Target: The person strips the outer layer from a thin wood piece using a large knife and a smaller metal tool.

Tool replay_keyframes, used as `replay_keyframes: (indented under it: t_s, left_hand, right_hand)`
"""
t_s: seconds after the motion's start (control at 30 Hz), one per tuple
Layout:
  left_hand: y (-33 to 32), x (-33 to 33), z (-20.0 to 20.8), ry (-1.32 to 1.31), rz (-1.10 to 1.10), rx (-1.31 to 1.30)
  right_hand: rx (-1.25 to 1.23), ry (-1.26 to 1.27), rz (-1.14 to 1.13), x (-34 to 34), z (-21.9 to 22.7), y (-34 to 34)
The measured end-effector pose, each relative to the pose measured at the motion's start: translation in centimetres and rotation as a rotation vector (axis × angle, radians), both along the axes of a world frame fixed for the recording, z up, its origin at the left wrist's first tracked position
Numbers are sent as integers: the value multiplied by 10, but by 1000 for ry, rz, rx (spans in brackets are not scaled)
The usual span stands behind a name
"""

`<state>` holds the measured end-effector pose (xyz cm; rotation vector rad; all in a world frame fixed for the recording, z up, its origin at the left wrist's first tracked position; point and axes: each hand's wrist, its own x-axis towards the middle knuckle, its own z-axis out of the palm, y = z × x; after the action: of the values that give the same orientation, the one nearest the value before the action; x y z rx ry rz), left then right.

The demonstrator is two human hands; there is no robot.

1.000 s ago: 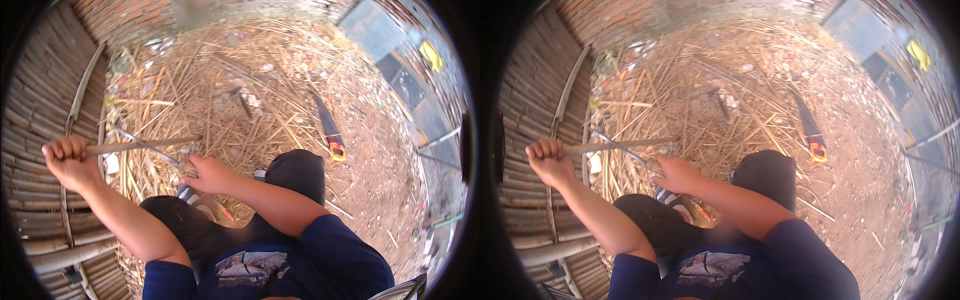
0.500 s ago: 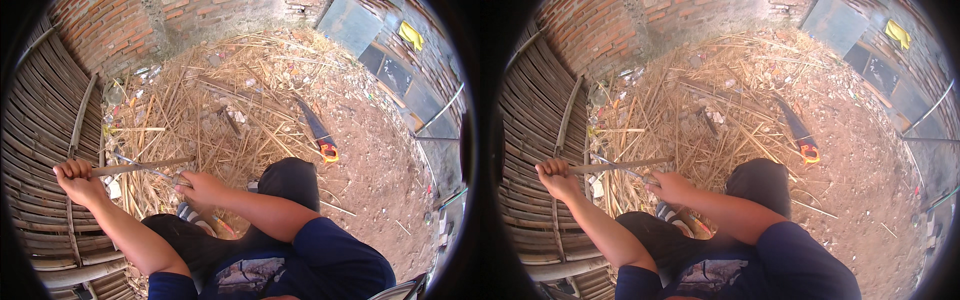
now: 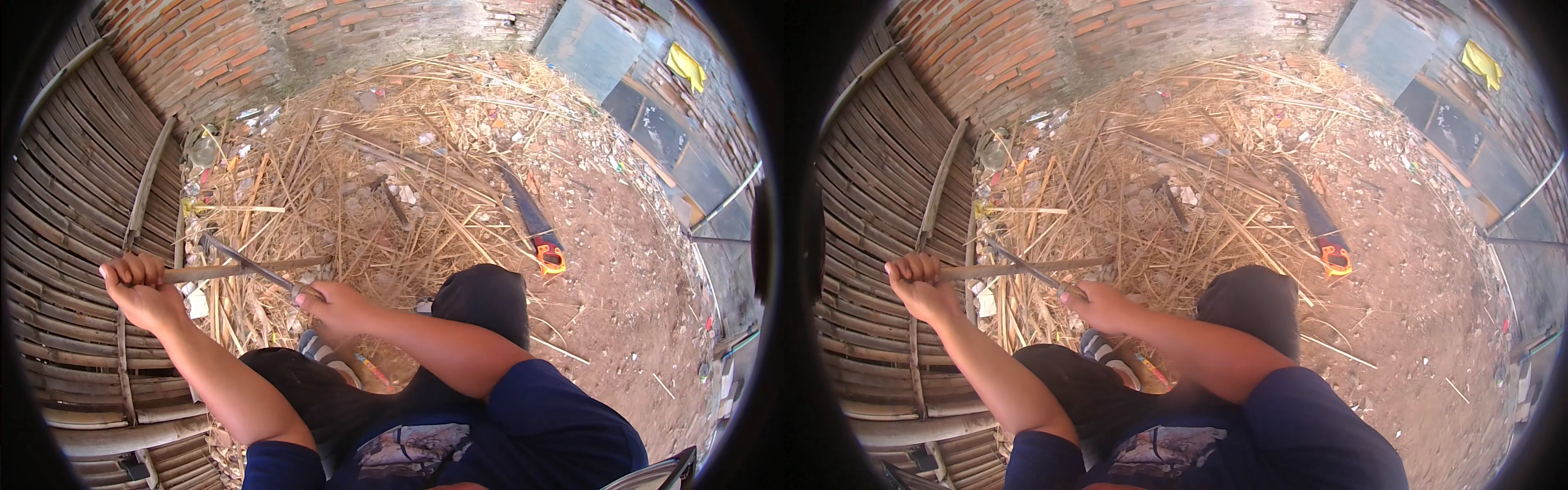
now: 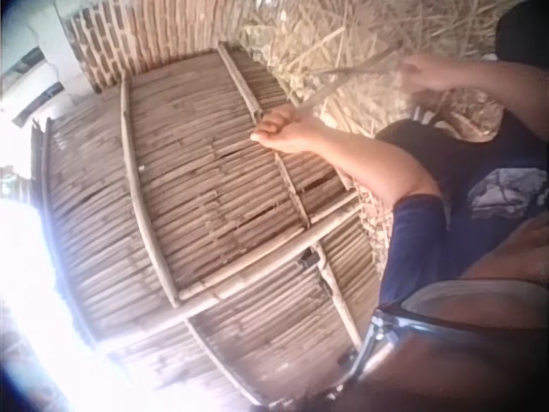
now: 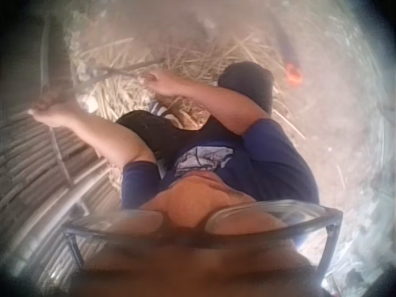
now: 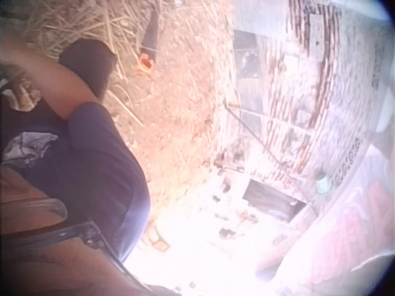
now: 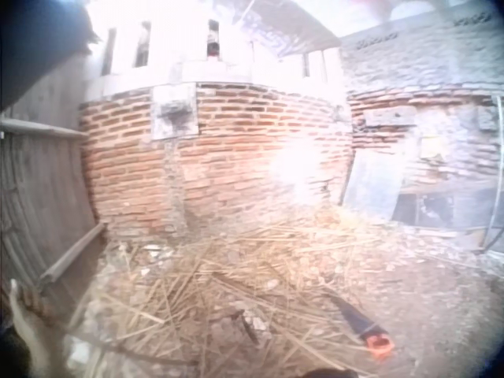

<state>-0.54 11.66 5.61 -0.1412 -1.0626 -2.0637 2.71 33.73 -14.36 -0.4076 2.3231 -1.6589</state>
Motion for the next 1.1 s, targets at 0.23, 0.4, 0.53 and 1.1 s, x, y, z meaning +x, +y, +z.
replay_keyframes:
  t_s: [0.23, 0.4, 0.53, 1.1]
  left_hand:
    - [-7, -3, 0, 53, -91, -80]
    - [10, 2, 5, 9, -22, -101]
    - [-3, 1, 2, 25, -20, -89]
    - [-16, -2, -1, 5, 92, -75]
  right_hand:
    - [-131, 311, -86, 24, 57, 3]
    - [186, 166, -8, 20, 20, -9]
    - [288, 124, -72, -1, -10, -15]
    - [278, 107, -84, 9, -27, -26]
